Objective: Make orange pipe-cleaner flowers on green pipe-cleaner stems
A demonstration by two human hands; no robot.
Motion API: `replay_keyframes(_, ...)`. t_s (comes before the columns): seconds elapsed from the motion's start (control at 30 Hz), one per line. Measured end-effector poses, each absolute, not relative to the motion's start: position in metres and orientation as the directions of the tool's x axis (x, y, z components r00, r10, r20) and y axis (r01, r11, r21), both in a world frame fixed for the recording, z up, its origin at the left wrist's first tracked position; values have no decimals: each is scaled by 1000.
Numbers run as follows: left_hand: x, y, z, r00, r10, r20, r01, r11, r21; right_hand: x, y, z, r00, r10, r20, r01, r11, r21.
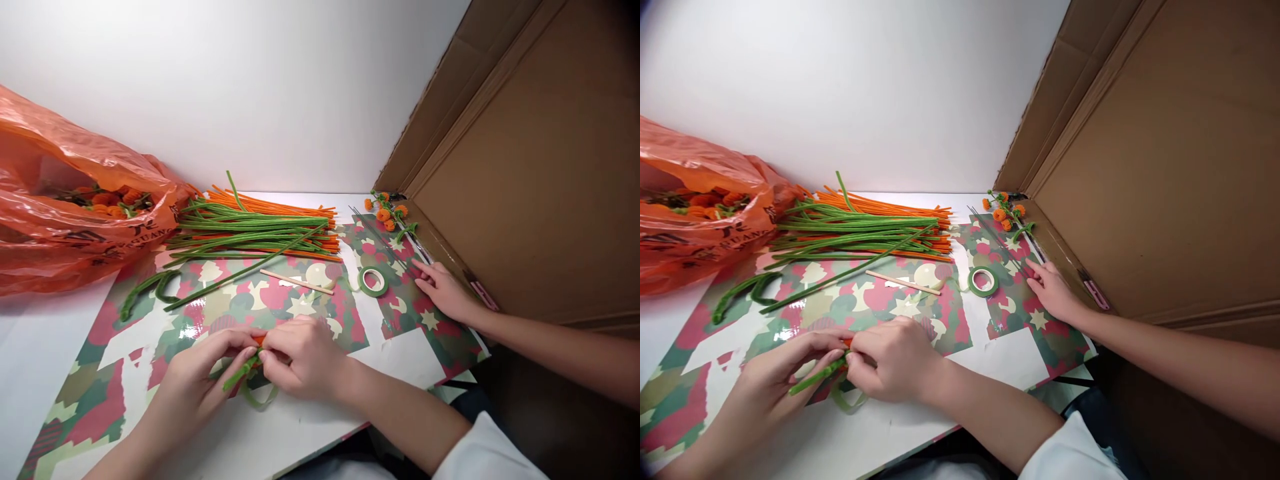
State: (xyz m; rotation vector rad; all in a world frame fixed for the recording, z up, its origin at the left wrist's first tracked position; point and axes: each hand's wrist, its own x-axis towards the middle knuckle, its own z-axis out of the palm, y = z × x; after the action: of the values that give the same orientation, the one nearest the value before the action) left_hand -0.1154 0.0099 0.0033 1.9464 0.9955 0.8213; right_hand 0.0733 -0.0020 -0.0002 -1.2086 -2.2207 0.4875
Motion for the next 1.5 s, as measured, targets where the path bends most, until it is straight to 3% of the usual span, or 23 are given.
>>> replay_keyframes(0.17,-114,3,-1,407,830,382,447,-545,709,65,-4,0,-292,922,255,529,377,-760)
replay_keyframes(0.37,-114,-1,-8,386,814,434,494,-580,647,60,-5,0,-220,950,220,467,301,-831)
replay_keyframes(0.77,-105,6,4,340,856,389,462,-512,724,67,-3,1,-299,924,239,630,379,-678)
replay_keyframes(1.03,-104,4,3,346,841,415,500,-540,677,63,-3,-7,-263,897,356,639,438,-632)
replay_keyframes(1.2,-103,5,0,312,847,431,513,-532,674,64,-3,-6,-304,884,354,651,464,-601)
replay_keyframes(1.3,-102,5,0,284,878,386,509,-479,715,65,-3,-6,-302,890,341,643,454,-617)
replay_keyframes(1.5,-101,8,3,169,979,112,454,-178,873,67,-3,3,-145,899,413,535,423,-732)
